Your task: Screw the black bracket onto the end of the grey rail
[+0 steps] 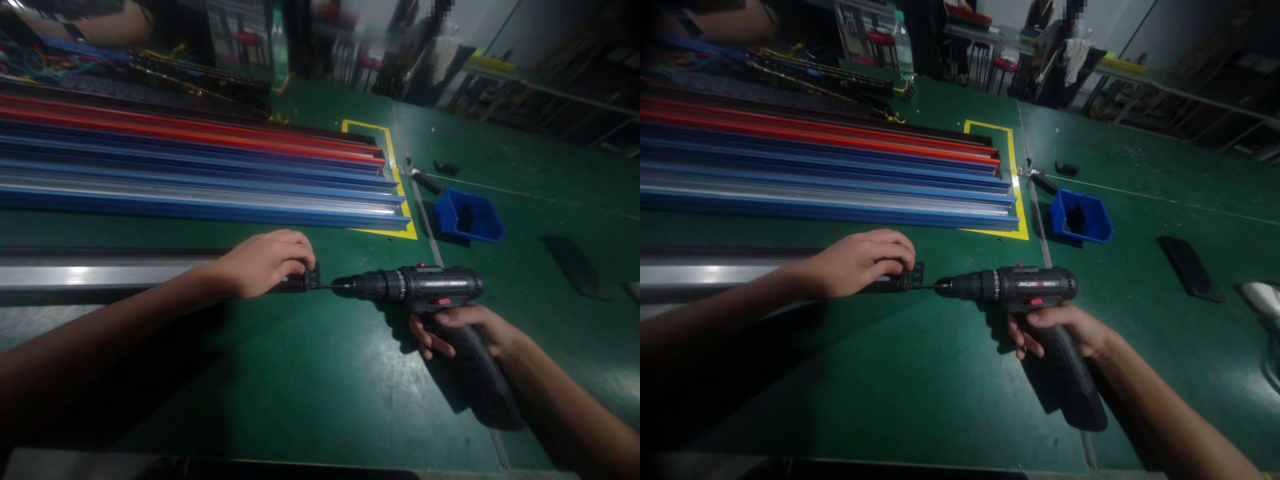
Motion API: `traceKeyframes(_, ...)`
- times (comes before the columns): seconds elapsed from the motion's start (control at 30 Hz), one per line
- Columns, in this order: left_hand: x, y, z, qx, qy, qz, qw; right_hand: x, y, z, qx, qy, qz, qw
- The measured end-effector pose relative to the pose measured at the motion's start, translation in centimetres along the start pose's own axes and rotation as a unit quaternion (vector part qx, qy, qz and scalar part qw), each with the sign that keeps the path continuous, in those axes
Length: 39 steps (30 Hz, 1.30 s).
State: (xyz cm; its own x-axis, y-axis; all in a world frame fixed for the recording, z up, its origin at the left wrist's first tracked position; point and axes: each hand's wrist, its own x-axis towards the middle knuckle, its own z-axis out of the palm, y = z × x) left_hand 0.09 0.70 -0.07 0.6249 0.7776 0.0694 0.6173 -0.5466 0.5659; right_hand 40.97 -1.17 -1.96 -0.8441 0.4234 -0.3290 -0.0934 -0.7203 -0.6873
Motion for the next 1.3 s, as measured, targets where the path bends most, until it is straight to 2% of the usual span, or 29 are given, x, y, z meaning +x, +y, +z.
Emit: traceKeyframes(1.3,-0.03,-0.07,0.02,0.005,-0.004,0.001,1.0,-0.03,-0.16,0.15,0.007,0.015,0.01,1.0)
